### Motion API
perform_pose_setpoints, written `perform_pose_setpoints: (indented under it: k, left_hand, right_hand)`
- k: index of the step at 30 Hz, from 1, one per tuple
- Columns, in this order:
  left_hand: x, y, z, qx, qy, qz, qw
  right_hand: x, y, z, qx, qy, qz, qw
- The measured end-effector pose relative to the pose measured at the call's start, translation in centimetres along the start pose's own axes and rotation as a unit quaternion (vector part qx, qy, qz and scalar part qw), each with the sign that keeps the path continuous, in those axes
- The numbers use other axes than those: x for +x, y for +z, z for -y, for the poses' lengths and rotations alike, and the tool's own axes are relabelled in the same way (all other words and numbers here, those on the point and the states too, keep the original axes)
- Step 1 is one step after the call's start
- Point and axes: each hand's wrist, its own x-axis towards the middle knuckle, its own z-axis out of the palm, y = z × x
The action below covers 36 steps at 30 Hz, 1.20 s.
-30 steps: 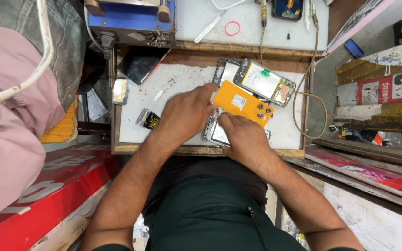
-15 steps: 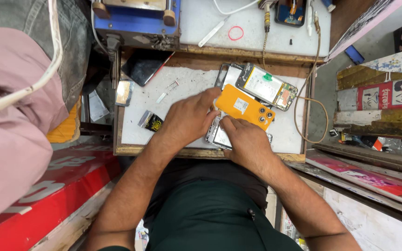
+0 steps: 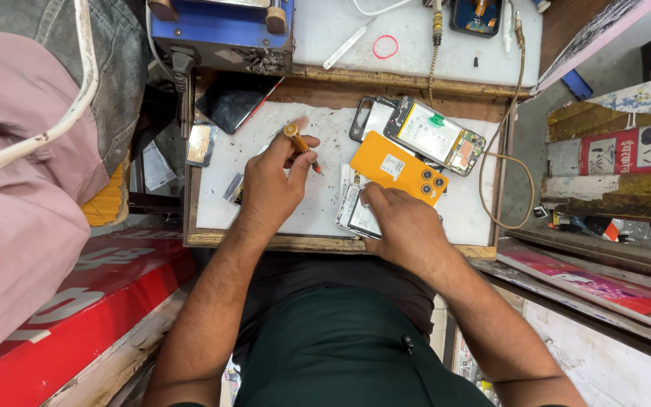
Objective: The person removes the back cover of a smartphone, detaches the battery connector, and reassembles the device. They use a screwdriver to remove screws and a plastic pry tool to separate the back cover. The phone is tested briefly before final reassembly.
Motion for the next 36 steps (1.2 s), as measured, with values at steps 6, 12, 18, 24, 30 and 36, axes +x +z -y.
perform_pose_setpoints:
  k: [6, 12, 18, 24, 30, 36]
  left_hand:
    - [0.6, 0.8, 1.0, -0.097, -0.083, 0.022, 0.992]
    - [1.5, 1.7, 2.3, -0.192, -0.180, 0.026, 0.964]
    - [1.8, 2.0, 3.5, -0.203, -0.152, 0.070, 0.965]
    - [1.7, 2.0, 3.0, -0.162, -0.237, 0.071, 0.955]
    - [1.8, 1.3, 3.3, -0.203, -0.165, 0.064, 0.963]
    - [1.1, 0.4, 2.8, -0.230, -0.247, 0.122, 0.934]
  right_hand:
    - [-1.2, -1.3, -0.5, 0.052, 0.014, -0.017, 0.998]
    - [-2.7, -2.4, -1.4, 0.085, 0.042, -0.049, 0.994]
    - [-3.0, -2.4, -2.0, 0.079, 0.083, -0.022, 0.993]
    - [-2.9, -2.2, -1.7, 0.098, 0.048, -0.040, 0.993]
    - [-2.6, -2.2, -1.3, 0.103, 0.087, 0.017, 0.991]
    - [-2.1, -1.8, -2.2, 0.207, 0.027, 0.002, 0.978]
